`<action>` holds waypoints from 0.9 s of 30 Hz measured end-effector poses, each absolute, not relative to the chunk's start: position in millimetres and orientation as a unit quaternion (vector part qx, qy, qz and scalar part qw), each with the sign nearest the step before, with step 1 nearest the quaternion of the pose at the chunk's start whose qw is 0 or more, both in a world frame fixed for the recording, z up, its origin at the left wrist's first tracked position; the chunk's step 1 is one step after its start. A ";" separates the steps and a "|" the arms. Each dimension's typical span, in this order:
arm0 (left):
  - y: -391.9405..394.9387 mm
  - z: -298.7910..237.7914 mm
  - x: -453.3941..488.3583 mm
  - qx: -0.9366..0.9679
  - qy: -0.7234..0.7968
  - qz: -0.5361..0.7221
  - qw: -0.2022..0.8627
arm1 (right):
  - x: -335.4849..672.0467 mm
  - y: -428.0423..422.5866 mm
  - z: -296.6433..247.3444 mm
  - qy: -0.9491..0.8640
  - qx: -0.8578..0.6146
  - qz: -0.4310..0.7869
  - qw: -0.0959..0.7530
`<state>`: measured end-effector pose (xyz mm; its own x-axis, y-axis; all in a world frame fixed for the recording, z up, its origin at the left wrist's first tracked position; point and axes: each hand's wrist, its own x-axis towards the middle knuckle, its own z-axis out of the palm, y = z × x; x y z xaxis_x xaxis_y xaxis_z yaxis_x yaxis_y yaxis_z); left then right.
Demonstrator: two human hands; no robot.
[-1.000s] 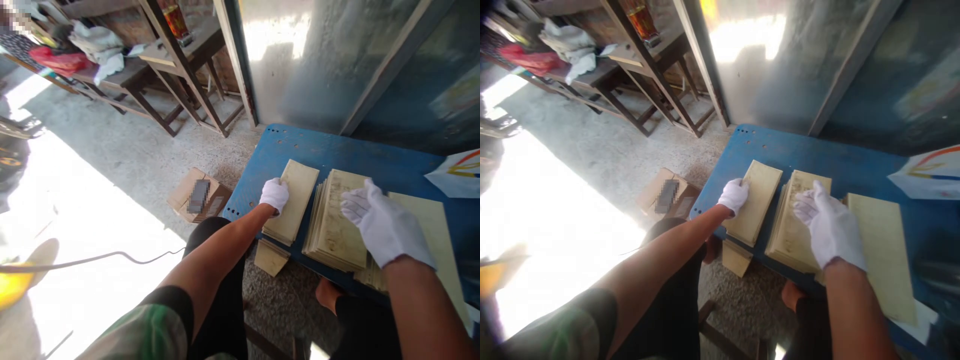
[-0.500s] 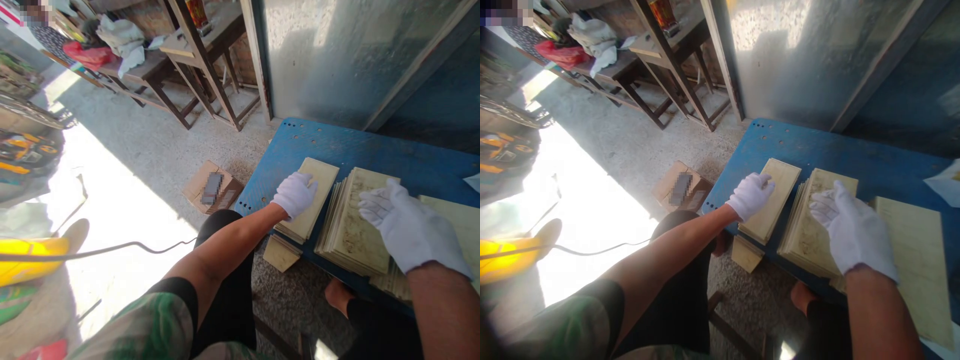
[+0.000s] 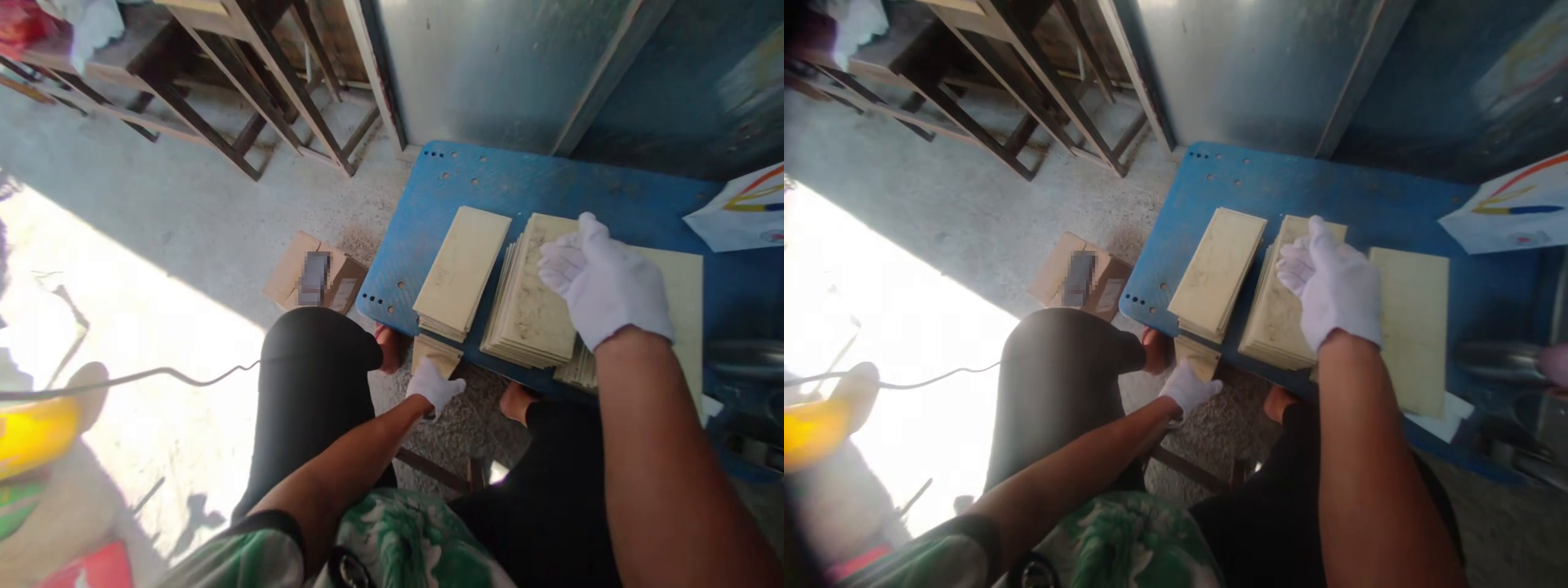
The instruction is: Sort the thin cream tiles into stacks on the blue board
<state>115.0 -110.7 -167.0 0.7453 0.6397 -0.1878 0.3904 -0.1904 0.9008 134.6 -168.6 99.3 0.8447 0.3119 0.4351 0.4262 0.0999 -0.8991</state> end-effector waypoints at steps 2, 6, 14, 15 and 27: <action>-107.9 -175.8 122.7 0.702 0.400 0.159 0.567 | 131.3 -169.9 101.1 -0.269 -0.676 -0.047 0.685; -97.9 -172.4 135.4 0.667 0.436 0.253 0.548 | 127.6 -172.6 104.0 -0.271 -0.678 -0.063 0.681; -99.3 -161.8 148.8 0.700 0.426 0.281 0.499 | 129.5 -174.4 104.9 -0.279 -0.676 -0.058 0.680; -99.1 -159.7 150.2 0.704 0.423 0.281 0.496 | 128.6 -174.2 105.1 -0.276 -0.679 -0.059 0.678; -101.9 -150.5 151.5 0.699 0.428 0.313 0.480 | 126.1 -174.3 105.9 -0.279 -0.667 -0.050 0.689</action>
